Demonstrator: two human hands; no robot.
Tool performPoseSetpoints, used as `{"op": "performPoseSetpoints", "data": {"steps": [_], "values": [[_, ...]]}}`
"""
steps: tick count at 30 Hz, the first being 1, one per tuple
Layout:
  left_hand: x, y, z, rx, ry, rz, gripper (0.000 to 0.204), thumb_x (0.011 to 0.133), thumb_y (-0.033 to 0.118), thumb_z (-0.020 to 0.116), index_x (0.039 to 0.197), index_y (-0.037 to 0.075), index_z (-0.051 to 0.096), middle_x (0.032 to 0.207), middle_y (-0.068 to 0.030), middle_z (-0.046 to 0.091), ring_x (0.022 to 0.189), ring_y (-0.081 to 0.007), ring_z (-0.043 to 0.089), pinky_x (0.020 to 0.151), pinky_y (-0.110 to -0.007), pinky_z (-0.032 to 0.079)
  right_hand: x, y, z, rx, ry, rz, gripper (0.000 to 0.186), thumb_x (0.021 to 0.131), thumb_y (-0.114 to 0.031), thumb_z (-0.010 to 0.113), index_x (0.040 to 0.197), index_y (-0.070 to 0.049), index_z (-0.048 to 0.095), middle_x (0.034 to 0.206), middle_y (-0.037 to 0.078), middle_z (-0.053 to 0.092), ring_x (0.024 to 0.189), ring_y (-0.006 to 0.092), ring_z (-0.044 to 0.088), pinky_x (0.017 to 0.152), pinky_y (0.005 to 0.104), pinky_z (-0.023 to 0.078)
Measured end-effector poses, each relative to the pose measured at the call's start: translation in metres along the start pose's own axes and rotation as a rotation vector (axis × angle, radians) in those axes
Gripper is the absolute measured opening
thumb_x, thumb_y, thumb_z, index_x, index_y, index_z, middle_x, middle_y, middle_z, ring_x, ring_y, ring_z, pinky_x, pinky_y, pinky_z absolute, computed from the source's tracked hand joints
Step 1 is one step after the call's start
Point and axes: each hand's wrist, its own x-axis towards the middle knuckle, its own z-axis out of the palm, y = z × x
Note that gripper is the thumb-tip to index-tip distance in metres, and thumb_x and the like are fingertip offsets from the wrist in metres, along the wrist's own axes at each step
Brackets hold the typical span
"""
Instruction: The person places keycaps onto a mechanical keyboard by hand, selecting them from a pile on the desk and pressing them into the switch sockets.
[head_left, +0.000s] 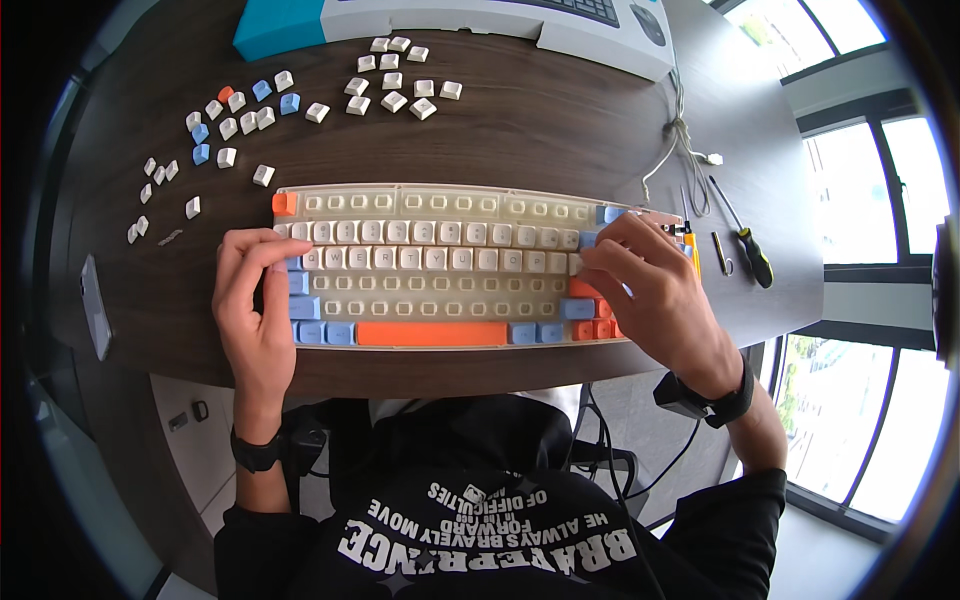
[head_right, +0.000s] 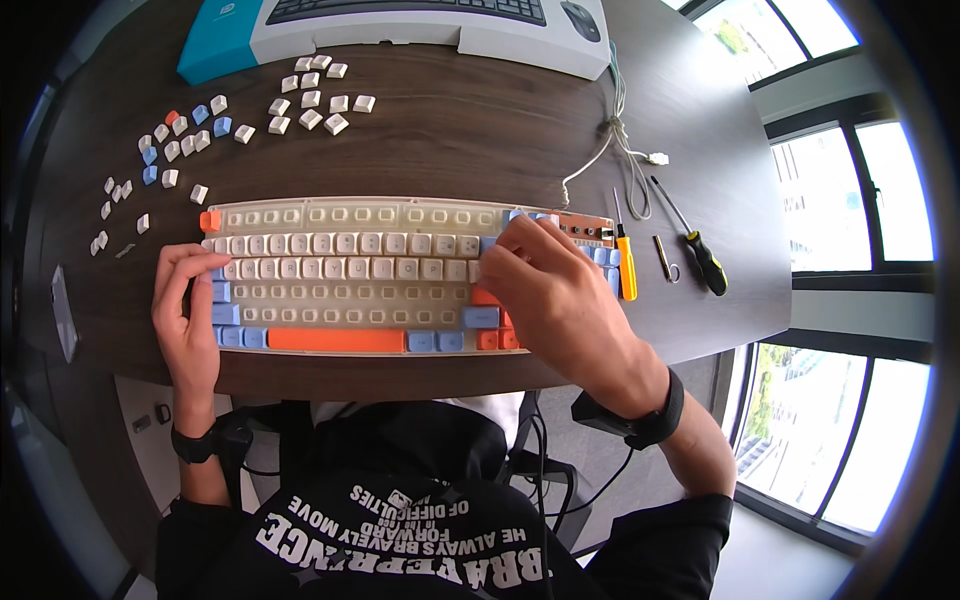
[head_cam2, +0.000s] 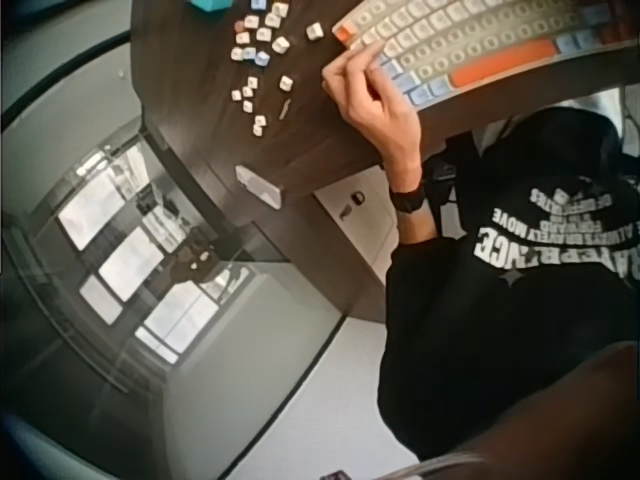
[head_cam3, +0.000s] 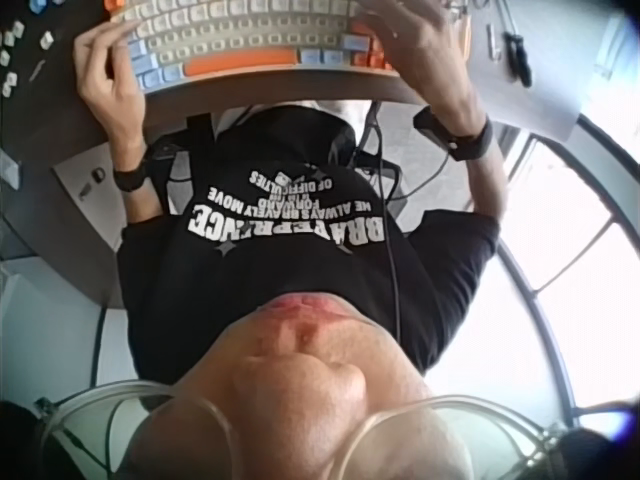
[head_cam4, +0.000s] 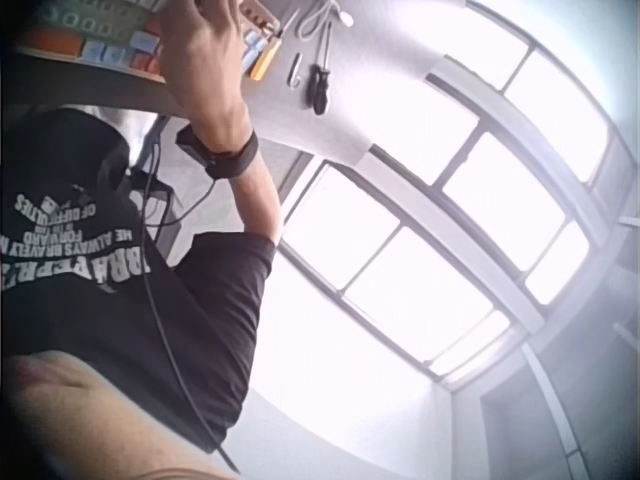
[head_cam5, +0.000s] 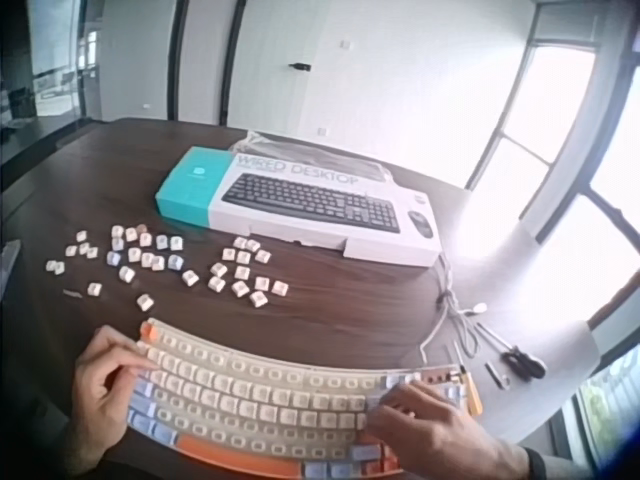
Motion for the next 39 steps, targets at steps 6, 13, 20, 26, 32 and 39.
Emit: {"op": "performPoseSetpoints", "data": {"steps": [6, 13, 20, 26, 32, 39], "values": [[-0.002, -0.001, 0.0, -0.005, 0.025, -0.003, 0.021, 0.097, -0.006, 0.051, 0.101, -0.001, 0.071, 0.104, -0.0097, 0.06, 0.098, -0.0206, 0.06, 0.088, -0.031, 0.047, -0.002, -0.015, 0.004, -0.191, -0.045, -0.035, 0.019, 0.075, 0.008, 0.069, 0.09, 0.001, 0.062, 0.094, 0.011, 0.054, 0.089, 0.0274, 0.06, 0.07, 0.0388, 0.059], [0.003, 0.0, 0.003, -0.034, 0.033, 0.005, 0.025, 0.092, -0.008, 0.053, 0.1, 0.002, 0.074, 0.102, -0.0089, 0.062, 0.097, -0.0238, 0.06, 0.086, -0.034, 0.049, -0.005, -0.036, 0.019, -0.535, 0.016, -0.102, 0.017, 0.075, 0.003, 0.069, 0.089, 0.002, 0.059, 0.097, 0.011, 0.05, 0.082, 0.0226, 0.059, 0.065, 0.0344, 0.058], [0.0, -0.003, -0.003, 0.006, 0.021, 0.014, 0.021, 0.097, -0.005, 0.052, 0.101, -0.001, 0.073, 0.103, -0.0099, 0.061, 0.096, -0.0213, 0.06, 0.085, -0.031, 0.048, -0.004, -0.049, 0.023, -0.635, -0.068, -0.086, 0.012, 0.076, 0.002, 0.067, 0.086, 0.004, 0.06, 0.101, 0.014, 0.054, 0.088, 0.0247, 0.061, 0.069, 0.0336, 0.059], [0.001, 0.001, -0.003, 0.009, 0.032, 0.021, 0.023, 0.094, -0.007, 0.054, 0.1, 0.001, 0.075, 0.103, -0.0098, 0.062, 0.098, -0.023, 0.06, 0.087, -0.033, 0.048, -0.01, -0.05, 0.022, -0.658, -0.131, -0.097, 0.023, 0.075, 0.002, 0.066, 0.095, 0.013, 0.065, 0.108, 0.02, 0.057, 0.096, 0.0295, 0.06, 0.077, 0.0356, 0.059], [0.0, -0.002, -0.001, -0.01, 0.065, 0.045, 0.031, 0.09, -0.012, 0.055, 0.101, 0.006, 0.077, 0.102, -0.0059, 0.062, 0.094, -0.0232, 0.055, 0.076, -0.034, 0.047, -0.009, -0.049, 0.027, -0.603, -0.125, -0.109, 0.03, 0.077, 0.004, 0.065, 0.102, 0.02, 0.063, 0.109, 0.021, 0.057, 0.096, 0.0303, 0.059, 0.079, 0.0349, 0.058], [0.0, -0.001, 0.001, -0.015, 0.072, 0.065, 0.031, 0.09, -0.012, 0.055, 0.101, 0.007, 0.077, 0.102, -0.0062, 0.062, 0.093, -0.0239, 0.055, 0.077, -0.035, 0.047, -0.016, -0.054, 0.026, -0.591, -0.113, -0.047, 0.027, 0.079, 0.001, 0.064, 0.102, 0.015, 0.066, 0.111, 0.021, 0.057, 0.098, 0.0298, 0.059, 0.079, 0.0366, 0.056]]}}
